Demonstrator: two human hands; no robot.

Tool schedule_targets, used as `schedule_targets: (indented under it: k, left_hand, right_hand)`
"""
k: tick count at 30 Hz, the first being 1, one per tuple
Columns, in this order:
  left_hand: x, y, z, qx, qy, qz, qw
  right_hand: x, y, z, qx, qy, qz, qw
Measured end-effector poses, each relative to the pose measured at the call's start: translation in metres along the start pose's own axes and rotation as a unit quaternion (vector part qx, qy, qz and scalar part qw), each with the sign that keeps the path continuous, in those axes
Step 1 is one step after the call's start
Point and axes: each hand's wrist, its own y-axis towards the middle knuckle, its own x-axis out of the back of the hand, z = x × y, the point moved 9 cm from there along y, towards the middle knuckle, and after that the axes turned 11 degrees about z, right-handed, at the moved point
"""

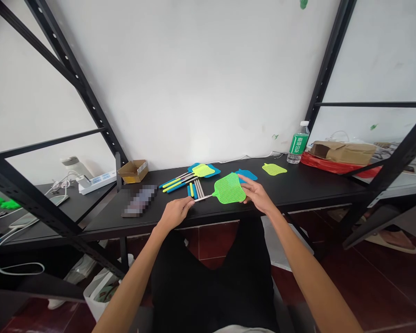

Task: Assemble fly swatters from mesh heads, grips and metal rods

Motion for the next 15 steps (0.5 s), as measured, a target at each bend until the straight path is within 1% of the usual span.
schedule_targets:
  k: [4,8,12,15]
  left_hand:
    - [0.000,0.000,0.000,0.000,-0.003,-0.001,1.000]
    - [-0.001,0.001,0.001,0.001,-0.004,0.004,1.000]
    - [0.000,0.001,0.001,-0.003,-0.007,0.000,1.000]
    - [0.000,0.001,0.000,-0.008,-0.012,0.001,1.000]
  right_hand:
    - [0.001,0.001,0.004,0.042,-0.002,-0.011,0.999]
    - [0.007,0.002,0.003,0.086,-0.037,-0.035,0.995]
    - [0.008,0.005,-0.007,0.062,-0.061,-0.016,0.996]
    - [0.011,0.004,-0.006,0.065,-0.098,-0.026,0.993]
